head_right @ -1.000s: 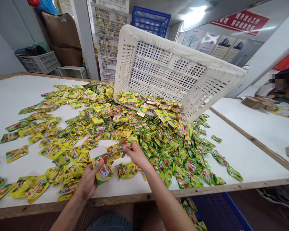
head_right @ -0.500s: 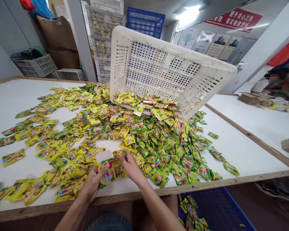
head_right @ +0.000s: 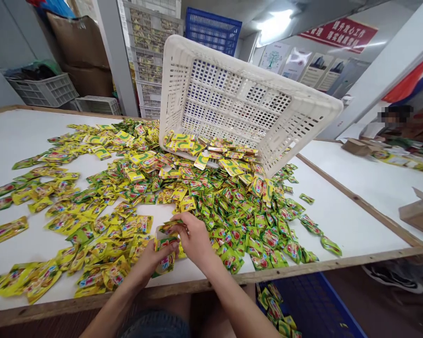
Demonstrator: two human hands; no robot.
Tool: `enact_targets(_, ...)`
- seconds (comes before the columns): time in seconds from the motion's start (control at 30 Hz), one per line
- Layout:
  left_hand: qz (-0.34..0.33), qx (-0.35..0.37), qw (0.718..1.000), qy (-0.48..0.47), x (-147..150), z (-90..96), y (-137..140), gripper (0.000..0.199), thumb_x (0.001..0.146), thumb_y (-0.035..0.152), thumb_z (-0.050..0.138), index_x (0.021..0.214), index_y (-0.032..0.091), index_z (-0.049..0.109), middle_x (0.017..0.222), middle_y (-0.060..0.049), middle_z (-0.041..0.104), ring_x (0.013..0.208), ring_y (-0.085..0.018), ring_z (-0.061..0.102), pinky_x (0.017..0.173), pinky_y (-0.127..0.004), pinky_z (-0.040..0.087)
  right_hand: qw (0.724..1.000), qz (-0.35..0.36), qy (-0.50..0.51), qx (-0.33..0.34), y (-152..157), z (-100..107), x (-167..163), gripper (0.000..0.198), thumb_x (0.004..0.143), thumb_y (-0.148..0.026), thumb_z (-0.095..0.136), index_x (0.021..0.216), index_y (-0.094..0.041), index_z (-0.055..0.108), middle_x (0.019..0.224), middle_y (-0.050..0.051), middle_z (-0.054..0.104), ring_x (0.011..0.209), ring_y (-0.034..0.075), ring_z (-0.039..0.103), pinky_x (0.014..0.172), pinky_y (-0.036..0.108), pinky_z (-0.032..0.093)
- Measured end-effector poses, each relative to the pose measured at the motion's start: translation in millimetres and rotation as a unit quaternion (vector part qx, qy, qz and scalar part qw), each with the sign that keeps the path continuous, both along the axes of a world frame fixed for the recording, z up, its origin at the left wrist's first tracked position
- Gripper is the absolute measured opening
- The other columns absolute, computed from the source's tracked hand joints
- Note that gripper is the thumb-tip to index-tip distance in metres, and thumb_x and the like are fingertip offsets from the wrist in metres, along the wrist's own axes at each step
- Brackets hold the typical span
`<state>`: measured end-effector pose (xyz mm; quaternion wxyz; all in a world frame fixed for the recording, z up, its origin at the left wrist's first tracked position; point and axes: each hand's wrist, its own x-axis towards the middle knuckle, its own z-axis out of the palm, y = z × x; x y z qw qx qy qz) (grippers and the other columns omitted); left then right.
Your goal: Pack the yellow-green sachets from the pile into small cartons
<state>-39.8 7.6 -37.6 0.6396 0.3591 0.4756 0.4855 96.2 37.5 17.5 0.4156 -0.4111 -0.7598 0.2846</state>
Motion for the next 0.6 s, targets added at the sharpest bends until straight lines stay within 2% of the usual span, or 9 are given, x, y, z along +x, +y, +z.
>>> enact_targets(0.17,-0.038,0.024,0.999,0.019,3,-3.7,0,0.028,0.057,0.035,0.074,0.070,0.013,0.062,0.057,-0.001,0.064,0.054,-0.017,0.058,0.056,-0.026,0.044,0.983,0.068,-0.168,0.012,1,4,1,0.024,0.078,-0.002,0.047,0.087,-0.020,0.060,0.084,0.003,0.060,0.082,0.016,0.056,0.073,0.025,0.043)
enact_targets(0.27,-0.050,0.026,0.998,0.029,6,-6.7,-3,0.024,0.059,0.034,0.072,0.063,0.014,0.060,0.053,0.000,0.061,0.050,-0.015,0.055,0.053,-0.025,0.042,0.971,0.113,-0.209,-0.005,1,11,1,0.024,0.077,-0.001,0.047,0.085,-0.020,0.060,0.083,0.002,0.061,0.083,0.016,0.057,0.074,0.024,0.042)
enact_targets(0.33,-0.061,0.028,0.998,0.020,7,-8.7,-5,0.024,0.062,0.035,0.070,0.064,0.014,0.060,0.054,-0.001,0.061,0.051,-0.014,0.055,0.052,-0.024,0.042,0.972,0.103,-0.209,-0.027,1,13,1,0.024,0.078,-0.002,0.046,0.090,-0.020,0.058,0.082,0.002,0.062,0.081,0.015,0.058,0.072,0.023,0.041)
enact_targets(0.47,-0.089,0.019,0.995,-0.032,10,-13.1,-8,0.027,0.066,0.038,0.067,0.070,0.013,0.059,0.056,-0.001,0.061,0.051,-0.014,0.055,0.052,-0.024,0.043,0.975,0.026,-0.209,-0.065,-1,5,0,0.024,0.079,-0.006,0.048,0.099,-0.019,0.051,0.080,0.002,0.062,0.073,0.016,0.058,0.064,0.024,0.040)
enact_targets(0.6,-0.096,0.001,0.995,-0.032,12,-16.3,-8,0.032,0.061,0.038,0.071,0.073,0.012,0.058,0.057,-0.001,0.061,0.051,-0.015,0.057,0.053,-0.026,0.045,0.964,0.024,-0.267,0.002,-1,-1,3,0.019,0.076,-0.003,0.051,0.085,-0.019,0.056,0.079,0.003,0.059,0.080,0.018,0.053,0.072,0.026,0.039)
